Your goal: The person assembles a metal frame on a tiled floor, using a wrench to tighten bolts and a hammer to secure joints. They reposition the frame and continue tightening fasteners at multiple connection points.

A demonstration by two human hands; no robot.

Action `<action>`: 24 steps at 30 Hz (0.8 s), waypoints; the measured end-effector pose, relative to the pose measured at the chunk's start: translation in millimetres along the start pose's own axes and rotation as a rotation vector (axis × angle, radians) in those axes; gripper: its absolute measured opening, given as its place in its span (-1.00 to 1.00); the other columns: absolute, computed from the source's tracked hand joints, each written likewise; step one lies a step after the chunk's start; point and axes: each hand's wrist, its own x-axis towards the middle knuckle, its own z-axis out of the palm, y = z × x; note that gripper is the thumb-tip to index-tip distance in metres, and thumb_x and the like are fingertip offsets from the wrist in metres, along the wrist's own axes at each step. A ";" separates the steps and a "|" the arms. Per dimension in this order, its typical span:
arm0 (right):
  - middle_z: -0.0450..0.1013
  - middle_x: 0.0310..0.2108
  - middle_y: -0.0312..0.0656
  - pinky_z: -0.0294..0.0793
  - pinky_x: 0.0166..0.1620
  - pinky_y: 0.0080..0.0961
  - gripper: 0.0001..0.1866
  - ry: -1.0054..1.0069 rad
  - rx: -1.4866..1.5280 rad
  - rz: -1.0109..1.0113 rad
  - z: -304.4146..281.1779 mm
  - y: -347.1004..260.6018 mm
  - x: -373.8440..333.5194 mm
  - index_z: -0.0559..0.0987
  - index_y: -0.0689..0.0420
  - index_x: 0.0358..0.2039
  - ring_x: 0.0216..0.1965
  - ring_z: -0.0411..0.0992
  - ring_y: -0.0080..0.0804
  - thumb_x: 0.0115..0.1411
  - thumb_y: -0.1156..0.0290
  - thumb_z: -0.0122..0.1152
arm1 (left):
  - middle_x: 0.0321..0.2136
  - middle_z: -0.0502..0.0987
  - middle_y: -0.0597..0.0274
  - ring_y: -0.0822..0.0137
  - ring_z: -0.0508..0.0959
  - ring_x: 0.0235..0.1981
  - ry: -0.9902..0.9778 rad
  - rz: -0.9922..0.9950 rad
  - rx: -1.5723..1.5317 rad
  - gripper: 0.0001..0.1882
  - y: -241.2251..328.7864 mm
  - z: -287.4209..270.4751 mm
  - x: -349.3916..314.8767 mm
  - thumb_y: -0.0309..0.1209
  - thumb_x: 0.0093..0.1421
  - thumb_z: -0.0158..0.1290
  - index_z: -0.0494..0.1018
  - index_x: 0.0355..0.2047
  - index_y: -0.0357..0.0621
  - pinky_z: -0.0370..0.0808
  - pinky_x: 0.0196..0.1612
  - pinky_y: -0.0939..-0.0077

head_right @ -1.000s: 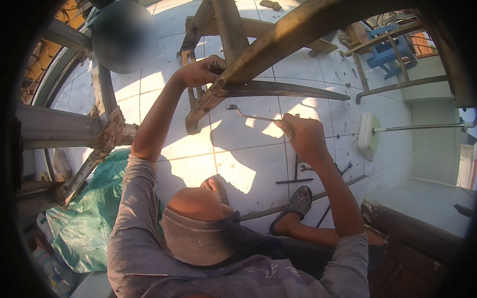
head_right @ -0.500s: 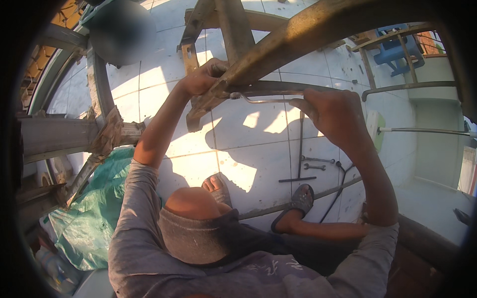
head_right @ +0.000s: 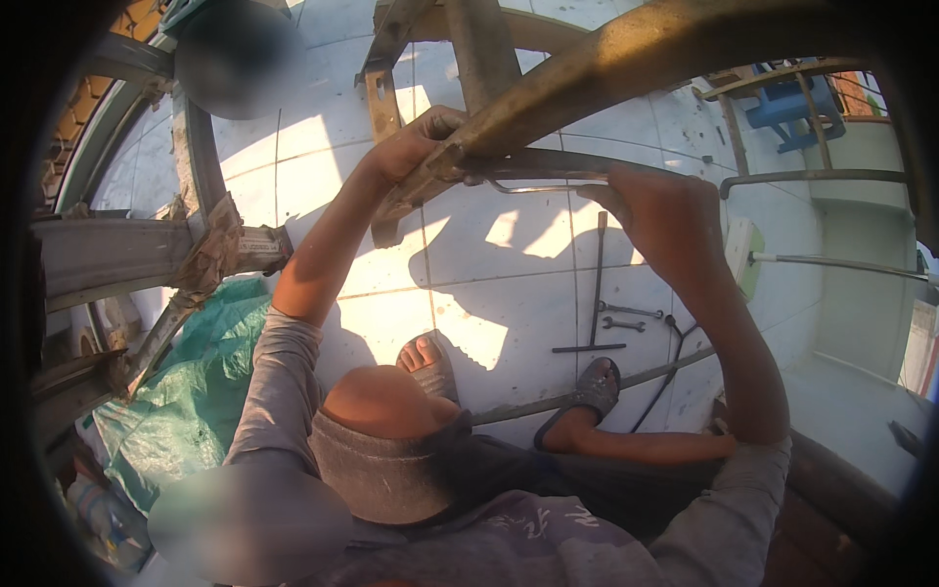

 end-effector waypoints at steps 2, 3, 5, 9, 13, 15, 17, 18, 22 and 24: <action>0.48 -0.60 -0.05 0.41 -0.47 -0.30 -0.78 0.025 0.033 0.014 5.6 3.6 -0.1 0.59 0.14 -0.39 -0.58 0.48 -0.12 0.21 0.23 0.30 | -0.11 0.61 0.08 0.36 0.63 -0.15 0.003 0.003 -0.055 -0.58 0.5 1.7 2.9 -0.53 0.16 0.15 0.47 0.06 -0.33 0.60 0.00 0.42; 0.48 -0.60 -0.04 0.40 -0.47 -0.31 -0.78 0.042 0.053 0.020 11.1 5.4 -0.1 0.60 0.13 -0.36 -0.58 0.48 -0.10 0.22 0.23 0.29 | -0.11 0.61 0.08 0.35 0.63 -0.15 0.019 -0.001 -0.082 -0.57 -0.9 -2.1 2.9 -0.52 0.16 0.16 0.47 0.06 -0.33 0.60 0.01 0.41; 0.45 -0.61 -0.01 0.37 -0.49 -0.29 -0.76 0.076 0.142 0.097 32.9 5.2 -6.6 0.60 0.14 -0.35 -0.60 0.41 -0.04 0.25 0.21 0.26 | -0.10 0.60 0.07 0.34 0.63 -0.14 0.020 -0.013 -0.131 -0.56 -7.2 -3.1 3.8 -0.50 0.17 0.18 0.46 0.07 -0.33 0.60 0.01 0.40; 0.36 -0.64 0.01 0.39 -0.46 -0.25 -0.55 0.279 0.524 0.295 141.3 -20.1 -21.6 0.51 0.19 -0.37 -0.58 0.35 0.10 0.32 -0.02 0.10 | -0.04 0.55 0.07 0.34 0.60 -0.07 0.132 -0.061 -0.064 -0.50 -19.6 -13.2 -3.2 -0.49 0.17 0.20 0.36 0.11 -0.33 0.60 0.03 0.42; 0.02 -0.62 -0.42 -0.04 -0.51 -0.61 -0.47 0.326 1.743 0.551 259.9 -149.5 -5.1 0.16 -0.01 -0.53 -0.62 -0.04 -0.61 0.44 -0.14 -0.28 | -0.02 0.54 0.14 0.41 0.56 -0.07 0.071 -0.002 0.024 -0.47 -10.9 -1.8 -7.1 -0.51 0.19 0.17 0.33 0.16 -0.31 0.51 0.08 0.47; 0.01 -0.64 -0.41 -0.13 -0.57 -0.60 -0.38 0.253 2.115 0.483 241.2 -215.7 16.4 0.11 -0.01 -0.52 -0.64 -0.06 -0.64 0.36 -0.33 -0.34 | -0.01 0.54 0.18 0.45 0.54 -0.09 0.018 0.012 0.265 -0.45 -3.1 -9.0 -6.9 -0.52 0.21 0.14 0.31 0.21 -0.27 0.48 0.07 0.50; 0.10 -0.62 -0.33 -0.05 -0.61 -0.60 -0.29 0.013 2.458 0.375 214.6 -239.5 21.3 0.16 -0.01 -0.45 -0.67 0.03 -0.56 0.25 -0.50 -0.42 | -0.08 0.55 0.21 0.49 0.49 -0.18 -0.062 0.083 0.512 -0.38 25.1 3.3 2.2 -0.53 0.20 0.09 0.28 0.30 -0.14 0.46 -0.05 0.49; 0.16 -0.59 -0.29 -0.01 -0.63 -0.60 -0.25 -0.057 2.591 0.364 202.1 -247.5 21.0 0.19 0.00 -0.42 -0.67 0.08 -0.53 0.20 -0.54 -0.45 | -0.08 0.54 0.20 0.48 0.47 -0.14 -0.070 0.002 0.543 -0.40 33.0 1.2 3.4 -0.49 0.22 0.09 0.28 0.29 -0.15 0.44 -0.02 0.48; 0.34 -0.48 -0.14 0.13 -0.58 -0.57 -0.18 -0.330 2.815 0.343 110.4 -246.9 21.9 0.27 0.01 -0.32 -0.59 0.27 -0.43 0.17 -0.57 -0.53 | -0.03 0.51 0.13 0.39 0.45 -0.01 -0.142 -0.370 0.882 -0.49 90.4 30.9 16.3 -0.36 0.29 0.04 0.33 0.25 -0.17 0.37 0.12 0.48; 0.27 -0.50 -0.30 0.11 -0.49 -0.57 -0.34 -0.369 3.099 0.500 37.7 -238.9 26.2 0.29 -0.01 -0.30 -0.58 0.20 -0.48 0.32 -0.39 -0.45 | -0.02 0.52 0.09 0.35 0.45 0.02 -0.212 -0.302 0.902 -0.52 99.7 39.5 18.8 -0.32 0.32 0.01 0.35 0.22 -0.22 0.34 0.17 0.46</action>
